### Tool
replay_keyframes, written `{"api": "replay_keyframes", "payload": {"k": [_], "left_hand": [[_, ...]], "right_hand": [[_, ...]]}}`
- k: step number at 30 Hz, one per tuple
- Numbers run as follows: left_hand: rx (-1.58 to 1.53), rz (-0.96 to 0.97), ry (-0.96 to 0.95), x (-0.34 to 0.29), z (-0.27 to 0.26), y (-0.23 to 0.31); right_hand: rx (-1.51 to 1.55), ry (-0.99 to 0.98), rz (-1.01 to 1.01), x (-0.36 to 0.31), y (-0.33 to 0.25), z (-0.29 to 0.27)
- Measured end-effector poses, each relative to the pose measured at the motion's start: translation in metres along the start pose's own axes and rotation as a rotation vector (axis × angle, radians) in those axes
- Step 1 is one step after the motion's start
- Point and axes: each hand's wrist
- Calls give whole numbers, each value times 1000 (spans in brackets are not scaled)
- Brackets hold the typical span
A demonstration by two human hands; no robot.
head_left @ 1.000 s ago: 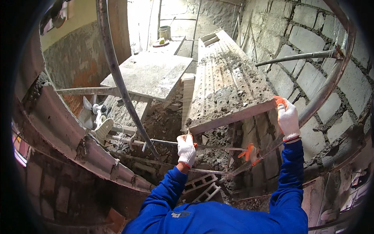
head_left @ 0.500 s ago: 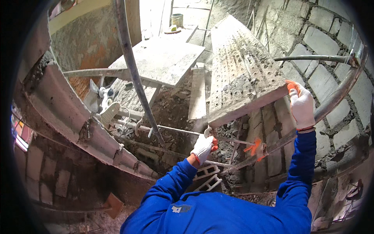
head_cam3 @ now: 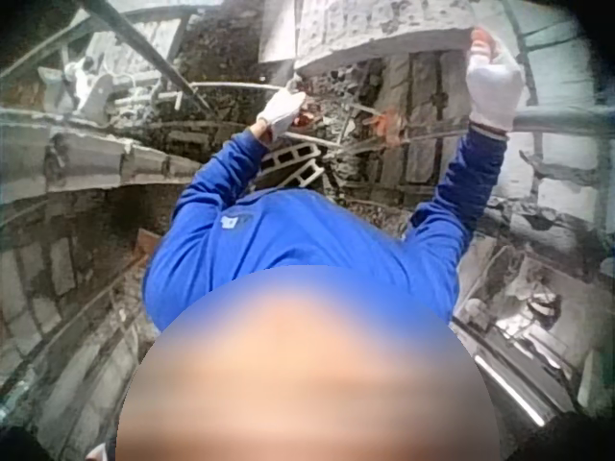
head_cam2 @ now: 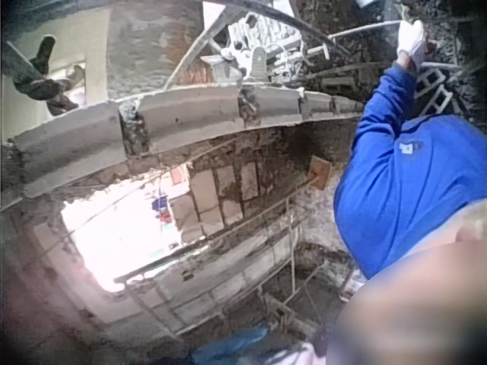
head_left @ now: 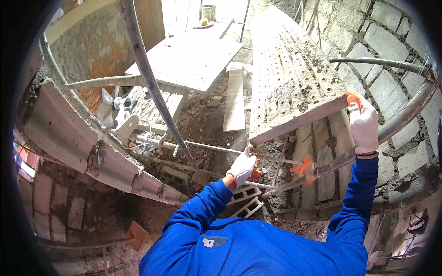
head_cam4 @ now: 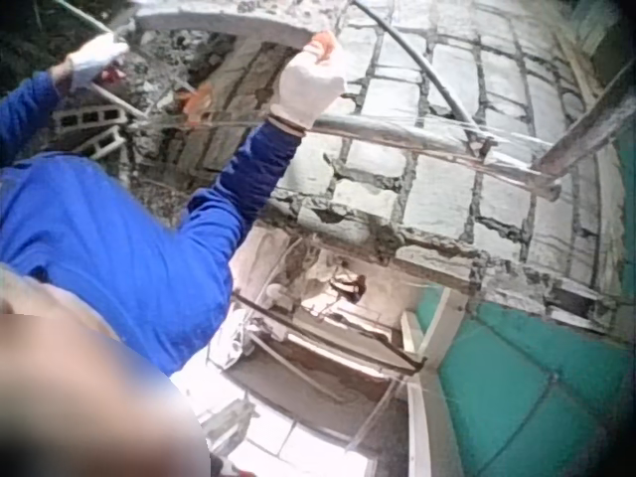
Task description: The person moves a long wooden plank and several concrete blocks around a construction site. They lift and reposition the plank, then pick up and carry blocks, placing them on a scaffold platform.
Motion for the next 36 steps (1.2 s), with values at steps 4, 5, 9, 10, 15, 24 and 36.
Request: {"api": "replay_keyframes", "payload": {"k": [4, 5, 9, 10, 15, 24, 36], "left_hand": [[-211, -60, 26, 7, -6, -10], [-259, -61, 25, 9, -8, -14], [-467, -27, -68, 16, -14, -28], [-459, -5, -66, 18, -15, -31], [-523, -31, -43, 26, -15, -37], [-746, -190, -174, 32, -15, -33], [-764, -113, 144, 16, 2, -11]], "right_hand": [[-39, 25, -86, 1, -8, 2], [-84, 25, -63, 1, -11, 3], [-146, 30, -71, 4, -23, 5], [-158, 31, -76, 5, -26, 6], [-174, 43, -123, 3, -44, 8], [-265, 27, -75, 8, -58, 11], [-227, 42, -122, 23, -63, 8]]}}
Point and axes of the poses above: each hand's wrist, its own x-axis towards the middle knuckle, its own z-axis out of the palm, y = z × x, and after that the axes turned 1 degree about -x, right-handed
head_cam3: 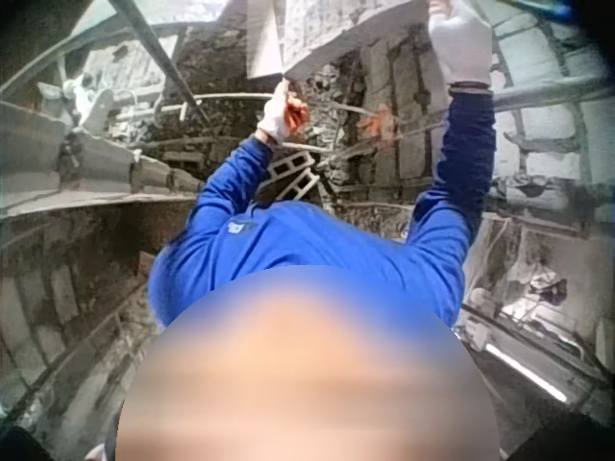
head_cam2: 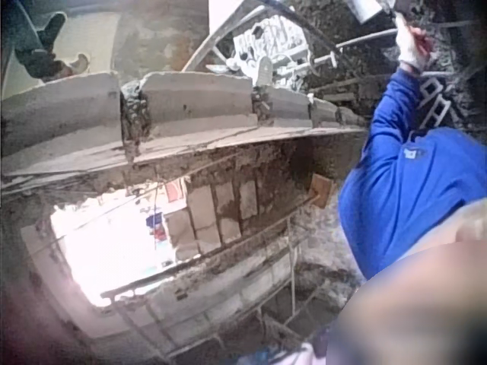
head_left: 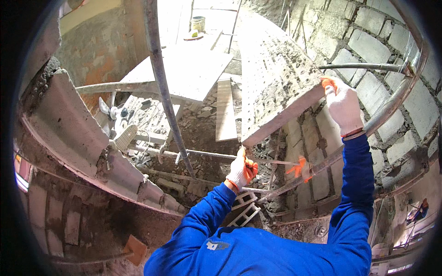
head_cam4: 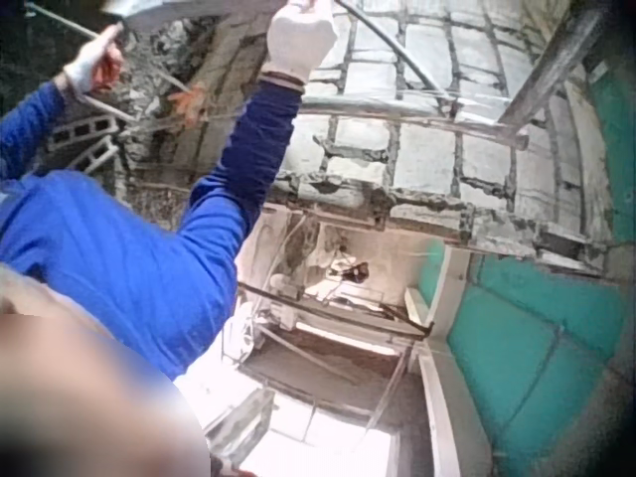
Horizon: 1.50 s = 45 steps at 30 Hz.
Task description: The person moves a long wooden plank and several concrete blocks around a construction site. They lift and reposition the plank, then pick up and carry blocks, placing them on a scaffold platform.
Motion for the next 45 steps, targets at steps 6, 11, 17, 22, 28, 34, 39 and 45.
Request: {"api": "replay_keyframes", "payload": {"k": [6, 11, 17, 22, 28, 34, 39, 45], "left_hand": [[0, -32, 40, 0, -6, 0], [-43, 31, 81, 7, -3, -7], [-66, 110, 50, -9, 6, -3], [-93, 140, 97, -35, 9, -18], [-34, 44, 178, -36, -18, -37], [1, 48, 39, -38, -28, -31], [240, -86, -114, -41, -38, 4], [133, -296, -226, -24, -49, 19]], "right_hand": [[15, -60, -17, -11, -3, 6], [-43, -72, -61, -11, -10, 7], [-161, -143, -12, -8, -40, -3], [32, 16, -107, 1, -69, -30], [-81, -86, -54, -37, -77, -31], [12, -25, -4, -47, -44, -25], [-14, -41, -56, -47, -47, -26], [-125, -48, -69, -39, -73, -19]]}}
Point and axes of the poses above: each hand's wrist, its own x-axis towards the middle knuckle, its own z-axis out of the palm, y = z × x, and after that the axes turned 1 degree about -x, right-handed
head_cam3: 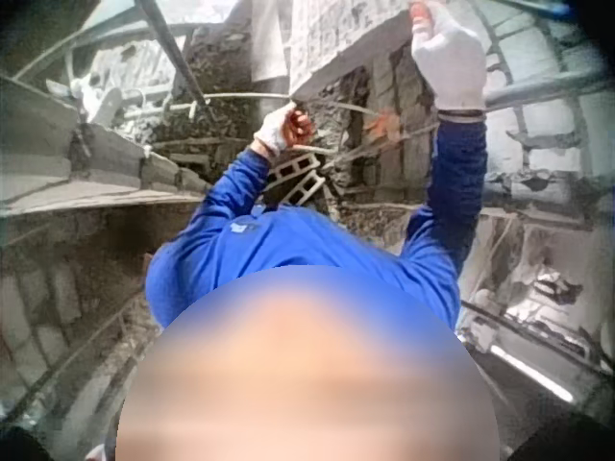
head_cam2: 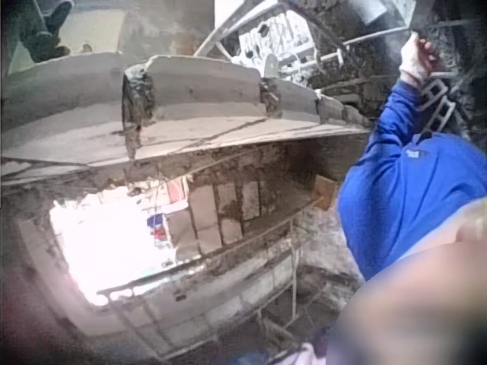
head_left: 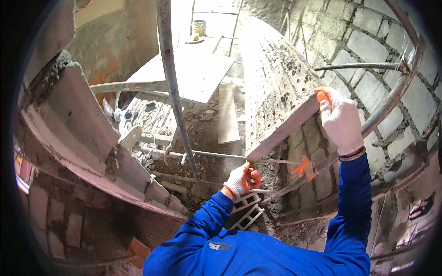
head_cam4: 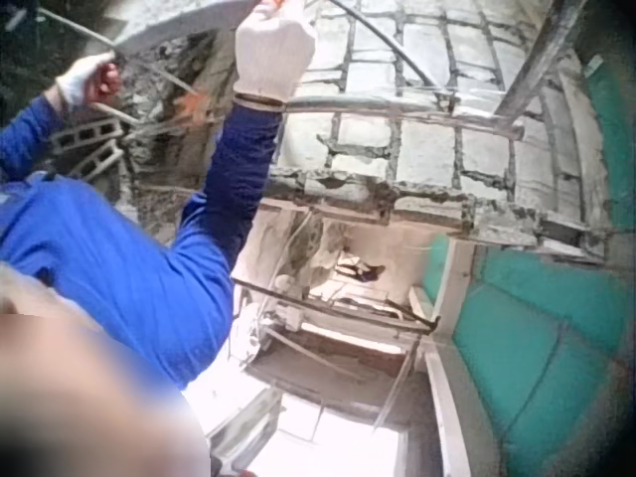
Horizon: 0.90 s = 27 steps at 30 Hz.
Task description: The person moves a long wooden plank and several concrete blocks around a construction site. They lift and reposition the plank, then pick up and carry blocks, placing them on a scaffold platform.
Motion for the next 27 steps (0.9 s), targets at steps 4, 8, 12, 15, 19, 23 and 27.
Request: {"api": "replay_keyframes", "payload": {"k": [4, 8, 12, 15, 19, 23, 27], "left_hand": [[25, 134, 47, 6, 5, -15], [-143, 278, 260, 18, 12, -24], [80, 605, 194, 29, 13, -35], [129, 508, 274, 20, 10, -43], [114, 598, 245, 1, 3, -39], [31, 500, 395, 0, -10, -37], [91, 611, 292, 12, -21, -37]], "right_hand": [[27, 2, 23, 4, -24, -5], [21, 82, -2, 9, -42, -1], [-44, 180, -38, 11, -43, 4], [6, 87, -45, 0, -50, -6], [-173, -89, -32, -4, -84, -22], [-27, -82, -17, -11, -98, -22], [-64, 69, -124, -10, -98, -3]]}}
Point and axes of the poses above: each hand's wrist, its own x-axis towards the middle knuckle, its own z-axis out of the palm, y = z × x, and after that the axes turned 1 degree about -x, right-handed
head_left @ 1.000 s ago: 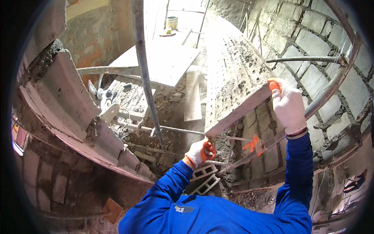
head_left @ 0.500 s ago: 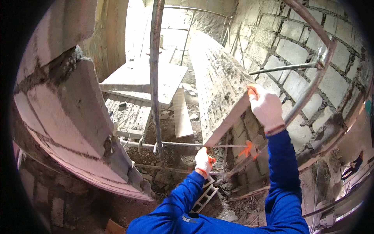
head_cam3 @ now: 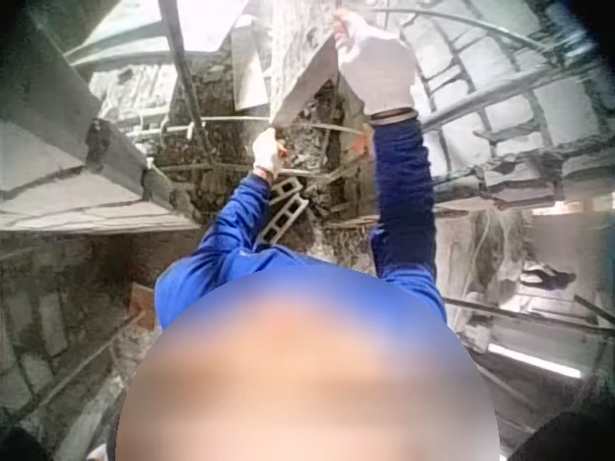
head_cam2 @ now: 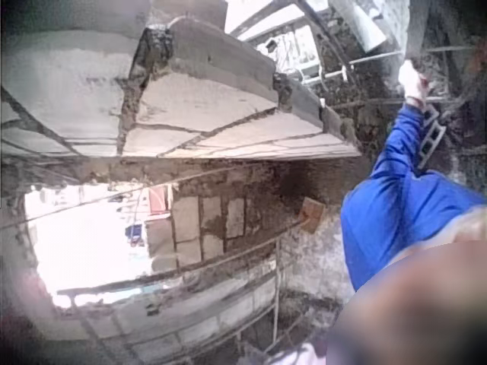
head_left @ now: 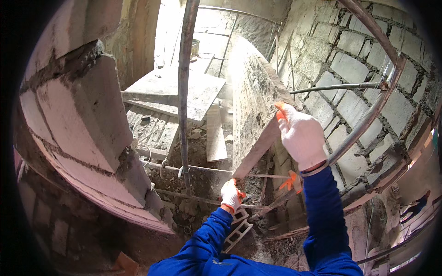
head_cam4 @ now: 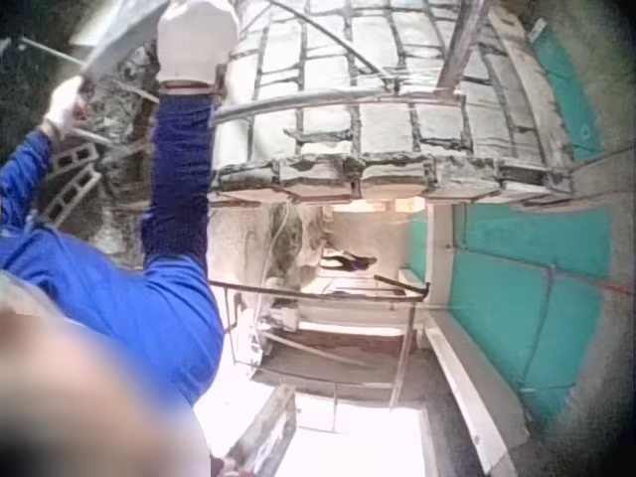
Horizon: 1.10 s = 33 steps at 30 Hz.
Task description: The person moves a long wooden plank and several concrete blocks around a construction site. They lift and reposition the plank, then pick up and carry blocks, placing them on a scaffold platform.
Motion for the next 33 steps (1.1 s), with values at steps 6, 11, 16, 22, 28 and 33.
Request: {"api": "replay_keyframes", "payload": {"k": [6, 11, 16, 22, 28, 33], "left_hand": [[-8, 5, -5, -1, -9, -5], [23, 43, -56, -3, -16, -9], [-7, -34, -64, -1, -16, -6], [-42, 0, -139, -1, -22, -7], [35, 35, -188, 2, -29, -6], [0, -95, -227, -56, -59, -15]], "right_hand": [[-100, 53, -12, -1, -29, 15], [-166, 113, -20, -5, -48, 19], [-168, 162, -16, -14, -56, 17], [-203, 129, 19, -32, -66, 9], [-214, 225, -59, -67, -82, -1], [-37, 138, -67, -137, -120, -62]]}}
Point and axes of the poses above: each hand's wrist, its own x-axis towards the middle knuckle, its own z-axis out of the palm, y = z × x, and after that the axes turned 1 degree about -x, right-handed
